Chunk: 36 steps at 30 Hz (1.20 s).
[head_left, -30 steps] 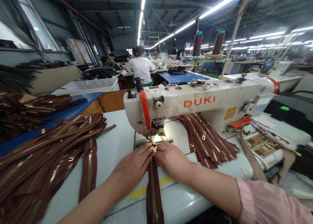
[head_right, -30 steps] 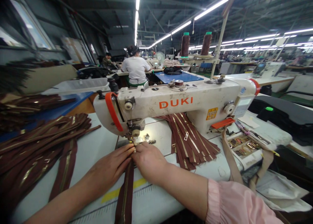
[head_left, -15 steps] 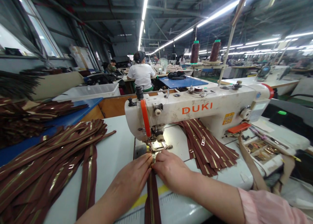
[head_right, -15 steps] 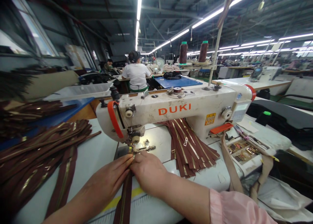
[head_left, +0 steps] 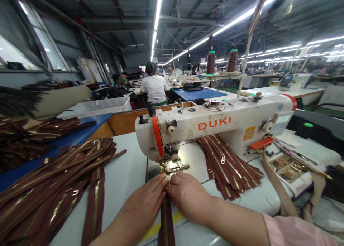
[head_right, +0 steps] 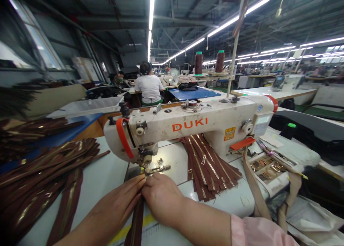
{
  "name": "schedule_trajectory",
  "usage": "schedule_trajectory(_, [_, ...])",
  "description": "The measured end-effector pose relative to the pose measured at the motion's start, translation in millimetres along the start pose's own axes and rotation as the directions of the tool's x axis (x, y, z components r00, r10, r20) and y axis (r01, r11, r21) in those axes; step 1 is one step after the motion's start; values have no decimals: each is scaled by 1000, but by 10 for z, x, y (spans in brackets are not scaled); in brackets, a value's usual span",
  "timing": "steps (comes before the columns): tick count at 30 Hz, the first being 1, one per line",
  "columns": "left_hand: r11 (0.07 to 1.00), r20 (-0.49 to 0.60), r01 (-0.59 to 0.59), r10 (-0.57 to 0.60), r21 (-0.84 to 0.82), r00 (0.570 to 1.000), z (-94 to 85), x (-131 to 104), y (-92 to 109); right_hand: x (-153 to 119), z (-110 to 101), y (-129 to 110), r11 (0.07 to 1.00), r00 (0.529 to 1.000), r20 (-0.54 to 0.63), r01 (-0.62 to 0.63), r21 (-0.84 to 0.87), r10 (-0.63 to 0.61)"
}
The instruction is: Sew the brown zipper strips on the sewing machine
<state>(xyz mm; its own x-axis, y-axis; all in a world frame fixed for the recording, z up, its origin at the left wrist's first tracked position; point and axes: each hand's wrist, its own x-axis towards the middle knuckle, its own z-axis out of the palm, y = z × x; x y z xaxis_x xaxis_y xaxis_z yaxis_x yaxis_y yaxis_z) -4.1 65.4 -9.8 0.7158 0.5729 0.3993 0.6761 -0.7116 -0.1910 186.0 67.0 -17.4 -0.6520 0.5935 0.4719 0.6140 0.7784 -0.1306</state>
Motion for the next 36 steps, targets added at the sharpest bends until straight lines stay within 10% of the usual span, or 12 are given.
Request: schedule_trajectory(36, [992, 2, 87, -87, -94, 996, 69, 54, -58, 64, 14, 50, 999, 999, 7, -40, -29, 40])
